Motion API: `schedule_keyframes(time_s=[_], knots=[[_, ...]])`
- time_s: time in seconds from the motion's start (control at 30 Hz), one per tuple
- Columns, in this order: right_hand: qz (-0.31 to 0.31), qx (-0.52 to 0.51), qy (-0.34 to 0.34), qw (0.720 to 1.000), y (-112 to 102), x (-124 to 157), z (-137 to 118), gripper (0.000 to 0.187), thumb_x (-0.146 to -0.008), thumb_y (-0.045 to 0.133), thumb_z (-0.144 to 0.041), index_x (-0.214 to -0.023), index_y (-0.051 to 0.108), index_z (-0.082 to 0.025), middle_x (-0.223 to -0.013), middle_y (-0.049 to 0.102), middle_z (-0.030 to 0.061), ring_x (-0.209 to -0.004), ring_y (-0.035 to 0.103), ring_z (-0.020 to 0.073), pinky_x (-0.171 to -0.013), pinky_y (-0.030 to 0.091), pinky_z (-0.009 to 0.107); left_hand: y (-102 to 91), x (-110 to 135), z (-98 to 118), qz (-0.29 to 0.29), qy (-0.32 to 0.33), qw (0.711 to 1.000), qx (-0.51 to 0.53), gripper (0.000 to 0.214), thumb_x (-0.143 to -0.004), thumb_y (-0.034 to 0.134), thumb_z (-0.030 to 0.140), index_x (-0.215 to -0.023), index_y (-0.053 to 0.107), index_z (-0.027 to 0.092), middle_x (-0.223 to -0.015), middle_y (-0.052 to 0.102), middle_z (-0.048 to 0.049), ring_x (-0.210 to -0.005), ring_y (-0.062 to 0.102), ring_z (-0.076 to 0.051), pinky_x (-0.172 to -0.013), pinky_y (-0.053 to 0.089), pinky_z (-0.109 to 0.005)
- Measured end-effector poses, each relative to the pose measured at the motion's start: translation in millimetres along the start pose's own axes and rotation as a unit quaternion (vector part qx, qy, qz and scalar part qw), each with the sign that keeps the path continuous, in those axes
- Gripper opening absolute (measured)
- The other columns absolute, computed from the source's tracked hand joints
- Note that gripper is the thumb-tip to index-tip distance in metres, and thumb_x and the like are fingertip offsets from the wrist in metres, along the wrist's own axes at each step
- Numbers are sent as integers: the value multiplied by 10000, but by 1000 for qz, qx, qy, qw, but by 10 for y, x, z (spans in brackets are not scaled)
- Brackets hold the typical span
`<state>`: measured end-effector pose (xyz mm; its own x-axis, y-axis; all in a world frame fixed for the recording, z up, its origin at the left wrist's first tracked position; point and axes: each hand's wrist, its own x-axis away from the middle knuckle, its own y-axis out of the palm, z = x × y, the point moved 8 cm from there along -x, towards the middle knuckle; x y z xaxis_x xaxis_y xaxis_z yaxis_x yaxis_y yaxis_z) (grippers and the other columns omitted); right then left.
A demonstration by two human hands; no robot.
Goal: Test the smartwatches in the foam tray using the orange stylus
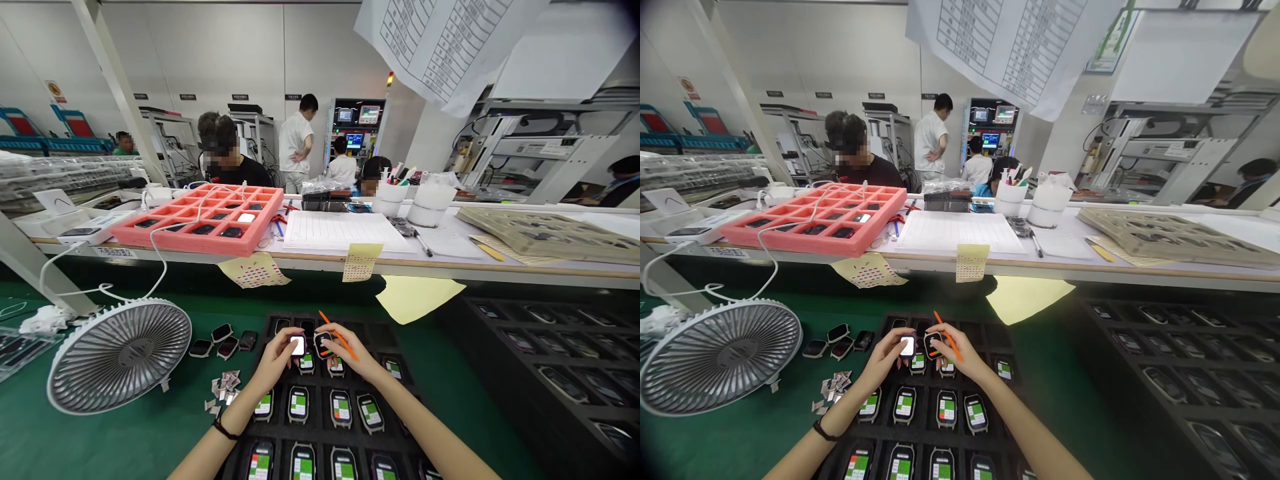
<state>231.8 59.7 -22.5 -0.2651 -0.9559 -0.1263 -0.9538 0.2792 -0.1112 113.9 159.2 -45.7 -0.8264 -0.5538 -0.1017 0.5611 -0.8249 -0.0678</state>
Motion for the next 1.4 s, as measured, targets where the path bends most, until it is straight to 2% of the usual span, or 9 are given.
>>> schedule_keyframes(time_s=[0.2, 0.43, 0.6, 0.73, 0.87, 1.07, 1.23, 1.4], knots=[[-8, -1, 3, 1000, 27, -14, 18, 328, -816, 587, -458, -1022, 576, -202, -658, 525, -36, -441, 545, 97, -445, 485, 234, -1, 6, 9, 4, 3, 1000, -7, 378, -843, 513, 457, -1088, 567, 175, -871, 582, -41, -544, 516, -99, -485, 397, -215], [-22, -58, 20, 998, 56, -11, 36, 354, -809, 613, -414, -1084, 522, -212, -713, 569, -22, -506, 611, 117, -446, 476, 219, 8, 2, 60, 6, 7, 1000, 7, 383, -839, 524, 456, -1110, 551, 187, -935, 575, -55, -575, 541, -107, -497, 419, -225], [-28, -81, 23, 996, 90, -16, 61, 443, -761, 680, -362, -1132, 476, -233, -891, 583, 19, -609, 643, 129, -446, 496, 207, 28, 9, 87, 6, 17, 999, 33, 419, -819, 569, 424, -1164, 499, 197, -1069, 562, -84, -628, 551, -108, -513, 432, -218], [-28, -83, 17, 996, 100, -15, 77, 453, -765, 674, -359, -1154, 469, -251, -1057, 547, 55, -723, 669, 156, -457, 507, 204, 46, 16, 77, 3, 17, 999, 39, 442, -814, 585, 402, -1184, 480, 183, -999, 576, -79, -683, 562, -132, -523, 430, -212], [-27, -77, 19, 997, 96, -13, 95, 418, -804, 625, -388, -1162, 472, -237, -994, 583, 49, -681, 669, 149, -441, 496, 201, 52, 14, 73, -1, 16, 999, 34, 435, -820, 572, 412, -1175, 487, 176, -903, 580, -56, -671, 573, -139, -519, 420, -212], [5, -66, 27, 997, 15, -24, 124, 356, -807, 614, -414, -1080, 526, -202, -784, 610, 3, -515, 634, 122, -408, 471, 206, 10, 12, 74, 17, 12, 1000, 16, 397, -831, 539, 436, -1129, 534, 174, -929, 585, -51, -589, 526, -102, -511, 416, -216], [15, -81, 26, 996, -6, -11, 90, 331, -832, 568, -436, -1070, 541, -208, -818, 600, 12, -545, 651, 136, -415, 475, 218, -3, 12, 65, 21, 10, 1000, 6, 381, -849, 507, 446, -1123, 542, 183, -940, 587, -52, -610, 550, -115, -512, 423, -221], [19, -80, 33, 996, -6, -23, 118, 332, -798, 617, -424, -1036, 542, -204, -758, 587, -12, -490, 632, 121, -405, 463, 211, -9, 14, 77, 24, 12, 1000, 1, 380, -854, 498, 447, -1124, 543, 183, -954, 587, -56, -603, 558, -112, -516, 429, -224]])
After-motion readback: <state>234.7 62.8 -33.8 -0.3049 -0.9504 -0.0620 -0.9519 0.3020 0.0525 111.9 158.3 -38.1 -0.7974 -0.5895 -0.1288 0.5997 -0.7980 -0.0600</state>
